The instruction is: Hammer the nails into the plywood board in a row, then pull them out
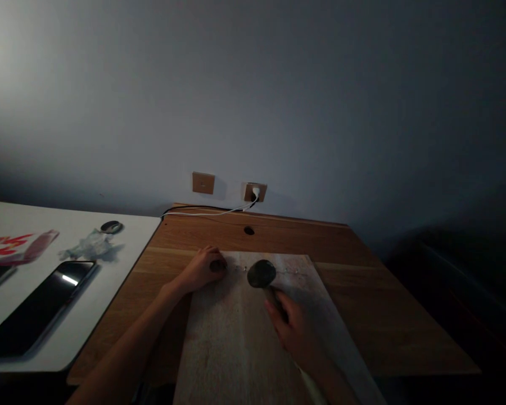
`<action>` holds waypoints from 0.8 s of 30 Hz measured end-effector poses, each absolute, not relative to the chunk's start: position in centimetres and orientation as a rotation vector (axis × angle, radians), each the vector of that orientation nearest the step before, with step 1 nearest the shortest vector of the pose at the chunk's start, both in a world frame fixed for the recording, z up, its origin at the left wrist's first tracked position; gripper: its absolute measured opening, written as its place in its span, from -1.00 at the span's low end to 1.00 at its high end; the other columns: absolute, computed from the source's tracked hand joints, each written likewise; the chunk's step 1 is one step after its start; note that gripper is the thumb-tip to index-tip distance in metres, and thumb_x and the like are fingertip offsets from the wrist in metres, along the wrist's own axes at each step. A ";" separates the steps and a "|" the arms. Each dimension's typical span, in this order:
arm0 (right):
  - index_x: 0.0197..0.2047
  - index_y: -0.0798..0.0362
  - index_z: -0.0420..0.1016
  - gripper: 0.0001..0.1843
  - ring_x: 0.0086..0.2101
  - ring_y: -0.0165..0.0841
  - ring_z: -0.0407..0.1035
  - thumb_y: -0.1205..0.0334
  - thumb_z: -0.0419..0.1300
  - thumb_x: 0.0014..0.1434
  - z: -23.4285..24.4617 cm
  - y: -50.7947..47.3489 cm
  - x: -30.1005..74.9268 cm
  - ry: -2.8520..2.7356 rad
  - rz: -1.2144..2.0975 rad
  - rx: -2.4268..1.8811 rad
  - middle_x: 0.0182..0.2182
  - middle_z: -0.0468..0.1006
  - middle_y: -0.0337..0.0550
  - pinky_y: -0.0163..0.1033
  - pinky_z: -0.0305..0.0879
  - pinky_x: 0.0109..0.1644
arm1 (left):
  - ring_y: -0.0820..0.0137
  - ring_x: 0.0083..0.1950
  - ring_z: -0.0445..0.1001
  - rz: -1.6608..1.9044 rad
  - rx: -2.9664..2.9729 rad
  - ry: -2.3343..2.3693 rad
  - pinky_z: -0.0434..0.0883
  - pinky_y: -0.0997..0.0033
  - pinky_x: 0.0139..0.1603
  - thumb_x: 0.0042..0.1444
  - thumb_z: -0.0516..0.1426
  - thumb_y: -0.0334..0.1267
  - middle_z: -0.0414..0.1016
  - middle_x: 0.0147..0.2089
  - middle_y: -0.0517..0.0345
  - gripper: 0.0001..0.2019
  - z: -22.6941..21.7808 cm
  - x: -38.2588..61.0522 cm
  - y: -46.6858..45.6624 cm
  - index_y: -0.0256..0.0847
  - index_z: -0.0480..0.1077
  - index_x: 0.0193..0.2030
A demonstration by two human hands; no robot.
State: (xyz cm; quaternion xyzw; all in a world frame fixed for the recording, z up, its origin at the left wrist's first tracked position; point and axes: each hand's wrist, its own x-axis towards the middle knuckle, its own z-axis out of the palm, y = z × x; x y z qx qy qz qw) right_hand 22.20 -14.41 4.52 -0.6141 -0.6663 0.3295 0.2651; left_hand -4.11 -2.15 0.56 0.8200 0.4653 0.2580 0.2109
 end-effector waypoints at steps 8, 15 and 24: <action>0.00 0.08 0.52 -0.63 -0.52 -0.29 0.40 0.05 0.00 0.39 5.7 -12.5 18.4 -1.983 0.863 -1.565 -0.55 0.47 -0.23 -0.26 0.19 -0.42 | 0.22 -0.08 0.41 0.730 2.282 1.284 0.33 0.29 -0.04 0.10 0.25 -0.27 0.51 -0.22 0.06 -0.93 0.9 -4.0 -2.6 -0.17 0.58 -0.31; 0.09 0.11 0.52 -0.63 -0.22 -0.14 0.52 0.14 0.02 0.40 5.1 -11.6 17.0 -2.087 0.714 -1.706 -0.28 0.63 0.00 -0.19 0.28 -0.19 | 0.22 -0.07 0.40 0.748 2.268 1.303 0.31 0.27 0.00 0.01 0.29 -0.38 0.51 -0.20 0.06 -0.91 0.8 -3.9 -2.6 -0.20 0.56 -0.30; 0.12 0.08 0.50 -0.63 -0.17 -0.11 0.52 0.12 0.01 0.41 5.4 -11.8 16.9 -2.071 0.733 -1.712 -0.21 0.65 0.01 -0.16 0.30 -0.14 | 0.23 -0.07 0.41 0.753 2.251 1.277 0.30 0.31 -0.04 0.03 0.27 -0.40 0.50 -0.20 0.08 -0.92 0.9 -3.9 -2.6 -0.20 0.57 -0.30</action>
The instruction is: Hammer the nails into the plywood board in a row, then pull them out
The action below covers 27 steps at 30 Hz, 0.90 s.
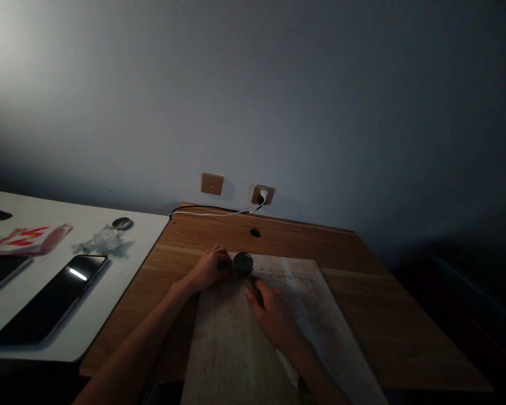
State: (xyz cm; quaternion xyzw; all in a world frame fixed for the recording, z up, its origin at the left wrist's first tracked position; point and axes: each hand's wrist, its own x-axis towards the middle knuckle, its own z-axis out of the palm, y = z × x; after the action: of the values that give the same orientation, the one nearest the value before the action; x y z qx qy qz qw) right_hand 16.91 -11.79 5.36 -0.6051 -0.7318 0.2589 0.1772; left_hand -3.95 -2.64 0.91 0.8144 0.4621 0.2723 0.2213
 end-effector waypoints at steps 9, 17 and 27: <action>0.13 0.10 0.49 -0.62 -0.20 -0.11 0.54 0.13 0.01 0.42 5.2 -11.6 16.8 -2.114 0.667 -1.725 -0.24 0.65 0.05 -0.17 0.30 -0.18 | 0.23 -0.06 0.42 0.728 2.263 1.257 0.30 0.30 -0.02 0.05 0.27 -0.38 0.52 -0.18 0.08 -0.88 0.4 -4.1 -2.3 -0.17 0.59 -0.25; 0.07 0.08 0.51 -0.64 -0.24 -0.12 0.53 0.12 -0.01 0.42 5.5 -12.0 16.4 -2.123 0.671 -1.760 -0.28 0.63 0.03 -0.17 0.31 -0.21 | 0.23 -0.07 0.43 0.757 2.274 1.250 0.30 0.29 -0.02 0.04 0.29 -0.33 0.53 -0.20 0.09 -0.90 0.6 -4.0 -2.4 -0.17 0.60 -0.26; 0.07 -0.06 0.21 -0.60 -0.67 -0.40 0.30 -0.12 0.06 0.31 3.4 -13.8 18.8 -1.514 1.061 -1.583 -0.47 0.45 -0.34 -0.37 0.13 -0.71 | 0.19 -0.07 0.46 0.704 2.256 1.326 0.31 0.21 0.04 0.02 0.26 -0.38 0.53 -0.18 0.06 -0.87 0.9 -3.7 -2.5 -0.19 0.58 -0.26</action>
State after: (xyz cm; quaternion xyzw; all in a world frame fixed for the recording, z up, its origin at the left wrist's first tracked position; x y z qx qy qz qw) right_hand 18.82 -13.80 3.37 -0.6101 -0.5835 0.4089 0.3466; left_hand -3.72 -2.52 0.86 0.8131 0.4780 0.2537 0.2143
